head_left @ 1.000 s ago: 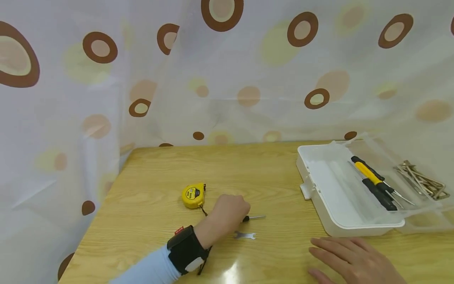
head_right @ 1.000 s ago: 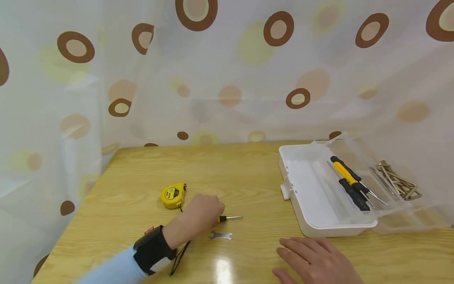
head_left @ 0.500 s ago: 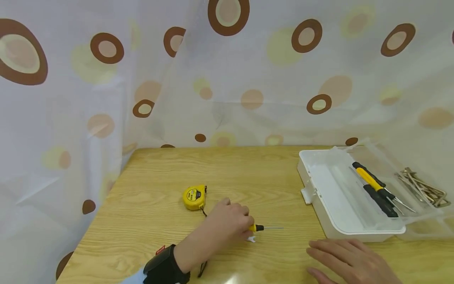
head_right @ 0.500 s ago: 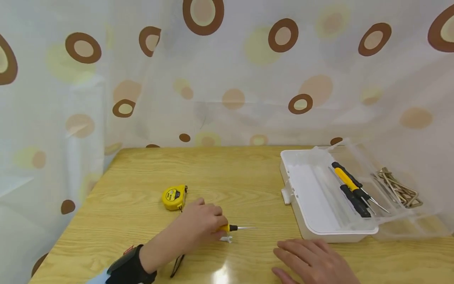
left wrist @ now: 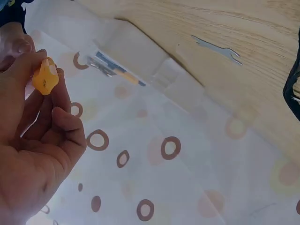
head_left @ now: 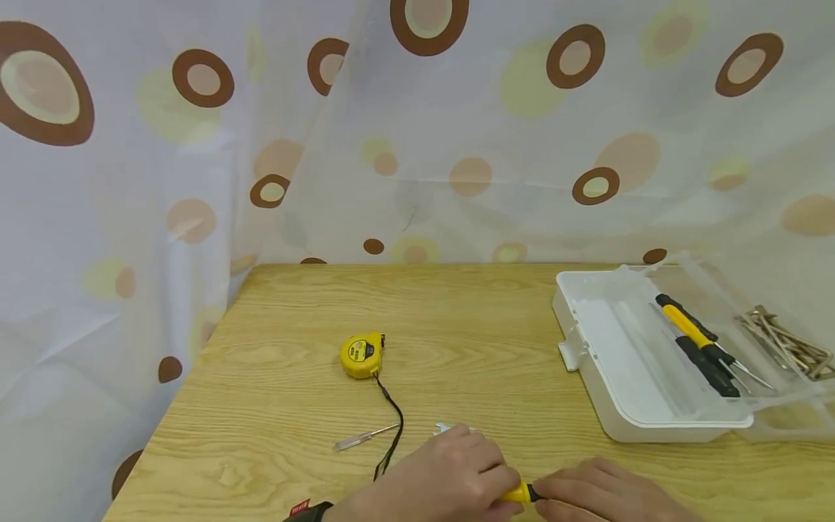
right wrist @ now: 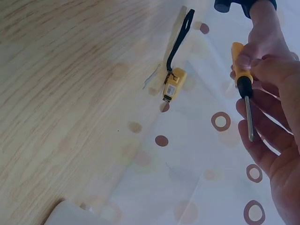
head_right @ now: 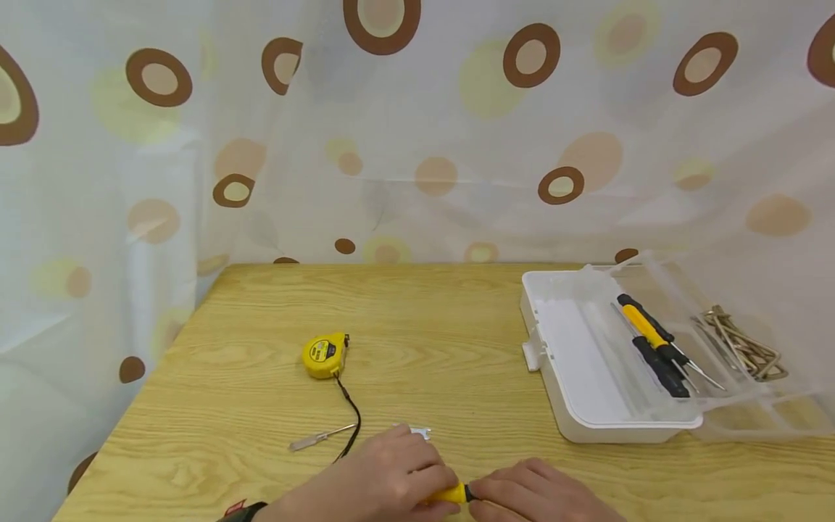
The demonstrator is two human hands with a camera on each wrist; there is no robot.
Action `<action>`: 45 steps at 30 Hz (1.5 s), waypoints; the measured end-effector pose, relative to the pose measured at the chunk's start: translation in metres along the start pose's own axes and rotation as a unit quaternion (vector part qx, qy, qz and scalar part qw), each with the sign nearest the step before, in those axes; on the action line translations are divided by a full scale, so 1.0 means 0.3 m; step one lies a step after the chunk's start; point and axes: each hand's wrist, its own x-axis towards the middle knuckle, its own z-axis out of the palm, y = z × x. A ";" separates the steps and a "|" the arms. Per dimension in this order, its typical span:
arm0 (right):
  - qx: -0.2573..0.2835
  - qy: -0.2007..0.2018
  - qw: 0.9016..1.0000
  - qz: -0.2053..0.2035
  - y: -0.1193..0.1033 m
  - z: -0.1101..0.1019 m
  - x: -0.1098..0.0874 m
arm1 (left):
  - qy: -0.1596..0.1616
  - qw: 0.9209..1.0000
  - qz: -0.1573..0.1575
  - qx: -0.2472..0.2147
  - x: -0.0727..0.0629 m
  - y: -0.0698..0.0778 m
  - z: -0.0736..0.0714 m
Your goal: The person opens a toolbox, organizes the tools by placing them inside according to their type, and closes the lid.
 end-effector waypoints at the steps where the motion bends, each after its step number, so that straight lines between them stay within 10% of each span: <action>1: 0.003 -0.006 1.000 -0.002 0.002 0.002 -0.003 | 0.004 1.000 0.002 -0.013 -0.001 0.003 0.000; 14: 0.051 -0.050 0.995 0.063 -0.001 0.016 -0.051 | 0.035 0.999 0.005 -0.026 -0.005 0.024 0.006; 21: 0.030 0.075 0.996 0.024 0.026 -0.005 -0.029 | 0.078 0.994 -0.047 0.065 -0.021 0.010 0.017; 30: -0.052 0.139 0.986 0.073 0.126 -0.069 -0.051 | 0.019 0.982 -0.175 0.072 -0.141 -0.038 -0.025; 45: -0.244 0.159 0.902 0.318 0.403 -0.196 -0.258 | -0.039 0.952 -0.282 0.108 -0.278 -0.077 -0.065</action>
